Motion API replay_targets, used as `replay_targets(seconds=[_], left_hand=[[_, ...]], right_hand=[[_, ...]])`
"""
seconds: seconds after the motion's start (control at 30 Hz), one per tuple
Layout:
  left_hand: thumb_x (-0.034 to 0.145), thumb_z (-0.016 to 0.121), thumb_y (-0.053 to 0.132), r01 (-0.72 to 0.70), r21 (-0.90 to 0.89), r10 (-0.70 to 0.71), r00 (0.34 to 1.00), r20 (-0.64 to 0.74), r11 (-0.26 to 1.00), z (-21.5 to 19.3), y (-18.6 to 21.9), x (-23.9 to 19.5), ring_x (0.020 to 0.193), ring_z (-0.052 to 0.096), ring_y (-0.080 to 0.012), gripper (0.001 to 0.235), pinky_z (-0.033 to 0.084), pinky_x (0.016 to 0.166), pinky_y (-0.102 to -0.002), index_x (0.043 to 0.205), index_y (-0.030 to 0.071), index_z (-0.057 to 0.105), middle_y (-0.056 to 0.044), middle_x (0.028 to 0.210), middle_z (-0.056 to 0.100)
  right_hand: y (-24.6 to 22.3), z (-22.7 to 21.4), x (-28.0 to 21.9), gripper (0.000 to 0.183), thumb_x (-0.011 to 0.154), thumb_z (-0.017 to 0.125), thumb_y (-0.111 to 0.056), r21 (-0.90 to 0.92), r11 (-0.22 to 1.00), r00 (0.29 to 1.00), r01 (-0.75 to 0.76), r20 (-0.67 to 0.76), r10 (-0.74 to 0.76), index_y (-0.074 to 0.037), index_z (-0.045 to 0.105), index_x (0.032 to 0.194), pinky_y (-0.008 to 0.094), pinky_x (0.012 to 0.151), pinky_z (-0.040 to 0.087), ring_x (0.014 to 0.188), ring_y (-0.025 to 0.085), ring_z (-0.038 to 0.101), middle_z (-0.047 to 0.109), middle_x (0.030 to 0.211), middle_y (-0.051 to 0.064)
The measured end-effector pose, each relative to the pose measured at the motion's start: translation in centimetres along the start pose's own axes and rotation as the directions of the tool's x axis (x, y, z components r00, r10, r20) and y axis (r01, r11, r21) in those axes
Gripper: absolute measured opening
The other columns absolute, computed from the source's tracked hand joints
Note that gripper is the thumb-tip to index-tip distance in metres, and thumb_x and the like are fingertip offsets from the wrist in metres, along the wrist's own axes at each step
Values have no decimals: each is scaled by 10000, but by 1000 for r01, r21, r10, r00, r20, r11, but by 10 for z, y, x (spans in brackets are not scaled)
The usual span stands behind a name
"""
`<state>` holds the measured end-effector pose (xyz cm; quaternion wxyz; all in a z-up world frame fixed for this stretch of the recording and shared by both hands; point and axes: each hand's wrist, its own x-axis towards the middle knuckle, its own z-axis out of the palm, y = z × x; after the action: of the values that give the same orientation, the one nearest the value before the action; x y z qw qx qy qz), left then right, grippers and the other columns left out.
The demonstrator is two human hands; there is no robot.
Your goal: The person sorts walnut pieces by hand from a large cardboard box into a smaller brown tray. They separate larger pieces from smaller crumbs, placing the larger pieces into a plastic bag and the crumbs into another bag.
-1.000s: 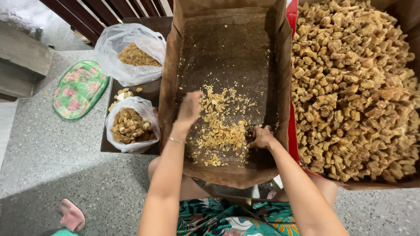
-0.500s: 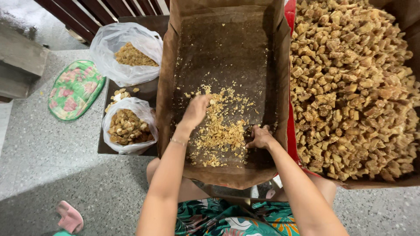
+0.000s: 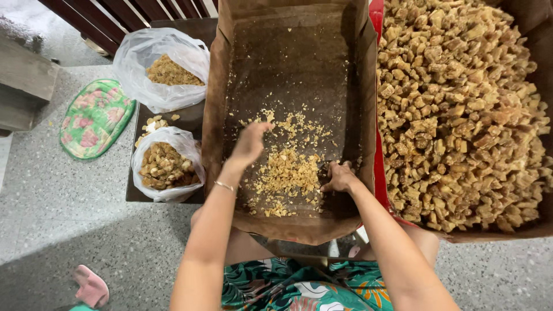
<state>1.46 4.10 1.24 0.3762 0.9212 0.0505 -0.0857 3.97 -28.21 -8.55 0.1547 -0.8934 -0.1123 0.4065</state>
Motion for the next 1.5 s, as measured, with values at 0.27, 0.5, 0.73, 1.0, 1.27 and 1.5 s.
replay_targets(seconds=[0.27, 0.5, 0.73, 1.0, 1.27, 1.5], left_hand=[[936, 431, -69, 208, 237, -173, 972, -160, 949, 14, -33, 44, 1531, 187, -340, 670, 148, 1277, -425, 1572, 97, 303, -151, 1656, 229], [934, 332, -80, -53, 173, 38, 996, 85, 984, 47, 19, -11, 1542, 193, -281, 606, 153, 1214, -403, 1520, 72, 363, -117, 1652, 258], [1098, 426, 39, 6, 146, -13, 999, 47, 989, 17, 37, -57, 1200, 625, -250, 355, 543, 1102, -343, 1405, 57, 603, -138, 1337, 637], [1040, 553, 194, 43, -23, -45, 997, -57, 999, 20, 33, -62, 894, 672, -293, 222, 571, 848, -417, 1123, 61, 711, -151, 1016, 734], [899, 606, 82, 52, 110, -32, 984, -174, 993, -23, -92, -56, 942, 726, -351, 132, 566, 834, -437, 954, 47, 722, -187, 960, 749], [926, 615, 98, 227, 329, -153, 960, -236, 917, 37, -128, -51, 943, 687, -455, 81, 565, 816, -511, 959, 27, 633, -258, 959, 695]], right_hand=[[-1, 1, 2, 708, 618, 991, -398, 4, 1000, 1000, -14, 14, 14, -108, 616, 1143, 479, 1136, 401, 1392, 375, 393, 612, 1268, 212], [0, 3, 8, 762, 613, 978, -414, -21, 1000, 1000, 14, 8, -14, -124, 600, 1208, 487, 1146, 368, 1415, 356, 360, 672, 1245, 106], [9, 9, 15, 824, 597, 982, -408, -18, 999, 999, 37, -14, -37, -139, 567, 1256, 491, 1150, 355, 1402, 360, 366, 674, 1248, 70], [11, 11, 18, 744, 598, 986, -421, -23, 999, 999, 38, -1, -38, -113, 612, 1163, 481, 1127, 387, 1405, 374, 362, 661, 1243, 163], [12, 9, 20, 741, 586, 986, -430, -61, 997, 999, 37, -4, -37, -120, 625, 1154, 467, 1104, 420, 1369, 374, 413, 671, 1236, 154], [9, 6, 15, 733, 578, 980, -427, -52, 998, 999, 42, -21, -43, -119, 631, 1144, 452, 1109, 431, 1358, 365, 438, 684, 1240, 155]])
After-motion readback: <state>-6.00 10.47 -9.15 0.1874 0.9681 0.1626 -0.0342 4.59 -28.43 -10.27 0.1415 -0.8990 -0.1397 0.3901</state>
